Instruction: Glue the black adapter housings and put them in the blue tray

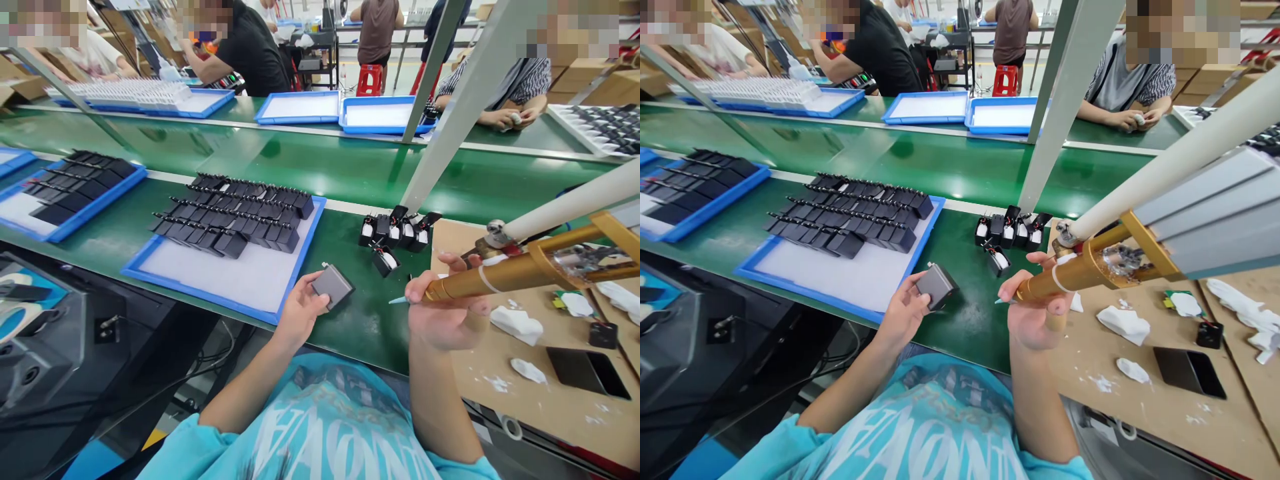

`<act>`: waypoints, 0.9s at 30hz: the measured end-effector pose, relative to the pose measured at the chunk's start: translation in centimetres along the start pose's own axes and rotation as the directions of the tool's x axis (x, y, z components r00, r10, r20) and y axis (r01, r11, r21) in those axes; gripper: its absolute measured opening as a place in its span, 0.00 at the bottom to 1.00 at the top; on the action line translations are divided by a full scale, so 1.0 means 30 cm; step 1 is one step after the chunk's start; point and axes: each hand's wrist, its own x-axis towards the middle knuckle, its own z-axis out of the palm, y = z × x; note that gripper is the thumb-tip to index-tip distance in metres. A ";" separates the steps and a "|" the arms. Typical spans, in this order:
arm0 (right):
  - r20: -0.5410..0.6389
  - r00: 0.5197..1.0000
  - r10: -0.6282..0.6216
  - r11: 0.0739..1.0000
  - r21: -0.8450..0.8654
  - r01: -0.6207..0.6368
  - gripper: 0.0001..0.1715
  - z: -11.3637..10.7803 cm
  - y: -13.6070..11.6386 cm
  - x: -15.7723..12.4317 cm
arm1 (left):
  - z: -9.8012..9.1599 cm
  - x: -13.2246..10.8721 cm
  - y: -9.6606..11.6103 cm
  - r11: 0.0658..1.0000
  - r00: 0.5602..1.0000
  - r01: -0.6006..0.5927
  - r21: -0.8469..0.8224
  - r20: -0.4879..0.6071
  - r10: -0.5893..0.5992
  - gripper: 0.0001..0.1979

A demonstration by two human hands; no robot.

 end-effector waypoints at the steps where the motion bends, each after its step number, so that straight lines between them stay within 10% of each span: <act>1: 0.001 1.000 -0.004 1.000 -0.002 0.004 0.21 -0.001 0.000 0.000 | 0.001 0.001 0.009 0.992 0.997 0.082 -0.091 0.015 -0.081 0.24; 5: -0.007 1.000 0.004 1.000 -0.016 -0.004 0.21 -0.002 -0.002 -0.001 | 0.005 -0.002 0.051 0.926 0.967 0.256 -0.277 0.062 -0.249 0.23; 12: -0.053 0.998 0.024 0.998 -0.057 -0.027 0.20 0.001 -0.003 -0.001 | 0.015 -0.016 0.081 0.959 0.977 0.205 -0.194 0.103 -0.188 0.21; 18: -0.110 0.992 0.062 0.995 -0.074 -0.071 0.22 0.020 -0.019 0.001 | -0.119 0.032 0.093 0.985 0.990 -0.107 0.139 -0.075 0.118 0.22; 23: -0.162 0.976 0.148 0.983 -0.083 -0.163 0.22 0.042 -0.033 -0.008 | -0.378 0.153 0.105 0.536 0.864 -0.134 0.834 -0.167 0.475 0.12; 27: -0.161 0.977 0.138 0.983 -0.098 -0.155 0.20 0.048 -0.029 -0.006 | -0.503 0.234 0.113 0.151 0.882 0.007 0.989 -0.077 0.465 0.08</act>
